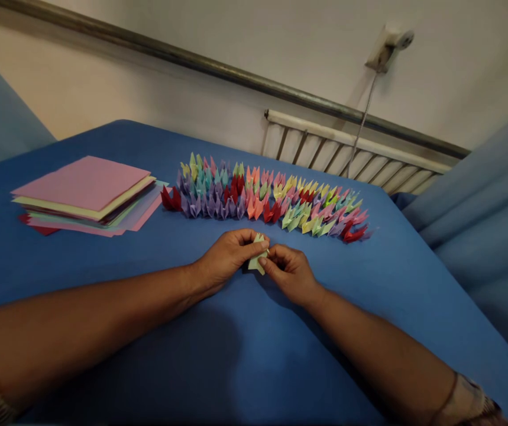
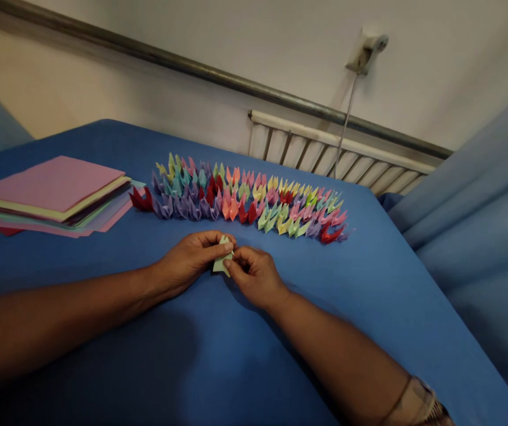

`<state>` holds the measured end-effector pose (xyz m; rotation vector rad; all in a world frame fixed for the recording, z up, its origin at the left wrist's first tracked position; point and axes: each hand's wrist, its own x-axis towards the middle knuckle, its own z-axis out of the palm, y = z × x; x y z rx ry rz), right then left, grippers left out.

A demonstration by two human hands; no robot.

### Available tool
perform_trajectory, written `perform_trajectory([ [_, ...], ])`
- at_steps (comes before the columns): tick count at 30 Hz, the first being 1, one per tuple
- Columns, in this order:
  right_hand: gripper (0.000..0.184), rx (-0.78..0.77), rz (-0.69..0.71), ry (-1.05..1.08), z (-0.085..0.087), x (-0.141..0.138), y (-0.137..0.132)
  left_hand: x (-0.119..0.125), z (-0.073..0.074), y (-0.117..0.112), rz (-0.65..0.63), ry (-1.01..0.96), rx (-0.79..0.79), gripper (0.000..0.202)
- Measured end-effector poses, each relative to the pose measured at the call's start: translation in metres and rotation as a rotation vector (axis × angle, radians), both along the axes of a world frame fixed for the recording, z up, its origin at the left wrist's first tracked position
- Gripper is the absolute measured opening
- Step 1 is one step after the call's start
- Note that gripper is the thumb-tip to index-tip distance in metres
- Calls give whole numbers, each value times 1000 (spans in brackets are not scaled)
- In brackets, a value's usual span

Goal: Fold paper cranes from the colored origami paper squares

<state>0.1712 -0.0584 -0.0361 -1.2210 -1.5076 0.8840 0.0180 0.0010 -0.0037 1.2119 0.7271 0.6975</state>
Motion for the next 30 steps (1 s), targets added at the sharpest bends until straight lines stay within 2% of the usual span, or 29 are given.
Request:
perform_trajectory([
  [3,19,3,-11,27,1,0,0,1,2,0,0,-26,-20,29],
  [7,22,5,-42,51,0,3,4,2,5,-1,-28,-161,-83,36],
  [10,23,18,-72,51,-1,7,7,1,5,0,-13,-173,-77,30],
  [16,21,38,-122,68,-1,12,10,-1,4,2,30,-41,32,20],
  [20,14,41,-147,199,-2,9,11,-1,0,3,46,-13,105,20],
  [23,18,43,-174,295,-2,6,11,0,-3,4,64,9,185,19],
  [26,20,55,-155,327,0,4,8,-1,-5,4,92,33,288,17],
  [30,18,84,-106,258,1,6,5,-2,-6,4,135,86,382,16],
])
